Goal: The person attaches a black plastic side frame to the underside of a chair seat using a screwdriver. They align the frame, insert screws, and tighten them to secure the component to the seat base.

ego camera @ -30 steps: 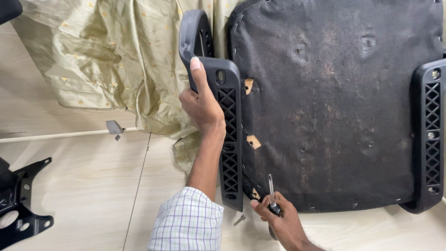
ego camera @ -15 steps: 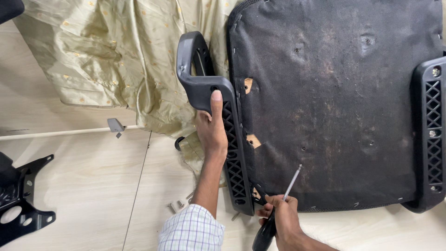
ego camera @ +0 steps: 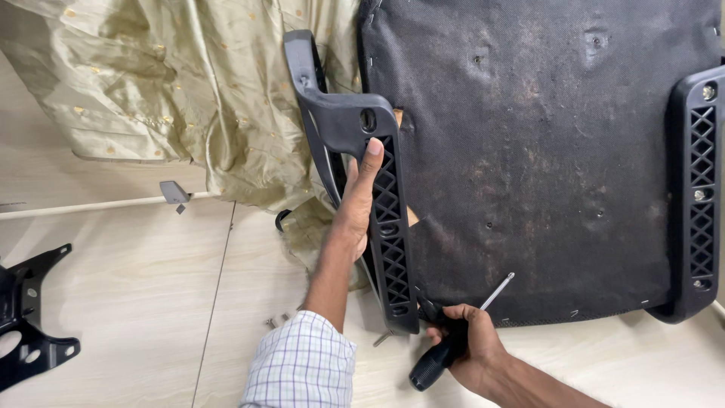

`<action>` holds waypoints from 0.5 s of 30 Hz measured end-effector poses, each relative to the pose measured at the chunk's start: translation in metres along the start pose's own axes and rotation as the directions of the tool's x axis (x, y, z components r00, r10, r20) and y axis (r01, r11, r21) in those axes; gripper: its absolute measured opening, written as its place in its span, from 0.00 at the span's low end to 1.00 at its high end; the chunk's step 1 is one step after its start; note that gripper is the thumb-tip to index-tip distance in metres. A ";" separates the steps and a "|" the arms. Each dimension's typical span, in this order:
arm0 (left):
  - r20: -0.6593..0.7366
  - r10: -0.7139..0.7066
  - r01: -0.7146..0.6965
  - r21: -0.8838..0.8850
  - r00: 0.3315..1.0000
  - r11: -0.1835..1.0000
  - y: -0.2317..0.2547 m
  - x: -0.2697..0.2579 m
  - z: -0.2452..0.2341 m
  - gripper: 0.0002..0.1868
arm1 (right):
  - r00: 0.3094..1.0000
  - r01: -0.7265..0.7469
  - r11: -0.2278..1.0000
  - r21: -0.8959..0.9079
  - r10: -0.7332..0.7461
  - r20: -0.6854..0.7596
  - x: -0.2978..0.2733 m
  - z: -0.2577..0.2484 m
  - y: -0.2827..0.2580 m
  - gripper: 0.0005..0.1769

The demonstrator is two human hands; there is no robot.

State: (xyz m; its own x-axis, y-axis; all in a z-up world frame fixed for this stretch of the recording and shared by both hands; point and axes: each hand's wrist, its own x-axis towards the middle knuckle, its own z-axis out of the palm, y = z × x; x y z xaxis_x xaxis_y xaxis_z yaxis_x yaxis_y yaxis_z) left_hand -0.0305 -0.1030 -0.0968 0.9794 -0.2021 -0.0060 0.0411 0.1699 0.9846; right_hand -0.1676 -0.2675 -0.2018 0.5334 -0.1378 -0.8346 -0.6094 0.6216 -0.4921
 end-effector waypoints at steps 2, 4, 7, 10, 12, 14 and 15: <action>0.024 -0.023 0.024 -0.020 0.999 1.000 0.004 -0.001 0.000 0.83 | 0.999 0.017 0.999 -0.031 -0.016 0.037 0.001 -0.003 0.001 0.13; 0.061 -0.013 0.017 -0.073 0.998 0.997 0.005 0.001 0.002 0.83 | 0.997 0.016 0.999 -0.041 -0.014 0.071 0.002 -0.005 0.000 0.12; 0.044 0.058 -0.052 -0.133 0.997 0.990 0.004 0.005 0.006 0.79 | 0.995 0.007 0.998 -0.061 -0.001 0.095 0.004 -0.006 -0.002 0.11; -0.051 0.014 -0.016 -0.038 0.999 0.999 0.003 0.018 0.007 0.73 | 0.995 0.002 0.997 -0.071 0.005 0.098 0.009 -0.004 -0.005 0.10; -0.042 0.033 -0.036 -0.056 0.999 0.998 0.001 0.034 0.007 0.69 | 0.995 -0.001 0.998 -0.065 0.008 0.100 0.018 0.000 -0.010 0.08; -0.060 0.064 -0.069 -0.083 0.996 0.994 -0.005 0.051 0.000 0.67 | 0.995 -0.003 0.999 -0.049 0.008 0.103 0.029 0.005 -0.009 0.07; -0.073 0.079 -0.086 -0.101 0.994 0.991 -0.005 0.060 -0.002 0.67 | 0.993 0.010 0.995 -0.097 0.001 0.117 0.031 0.009 -0.008 0.06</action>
State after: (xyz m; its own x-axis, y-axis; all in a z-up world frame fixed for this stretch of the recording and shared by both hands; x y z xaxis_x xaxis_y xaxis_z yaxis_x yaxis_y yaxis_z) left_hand 0.0283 -0.1143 -0.1023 0.9914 -0.1168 0.0586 -0.0234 0.2830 0.9588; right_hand -0.1406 -0.2699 -0.2214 0.5976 -0.0457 -0.8005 -0.6579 0.5427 -0.5221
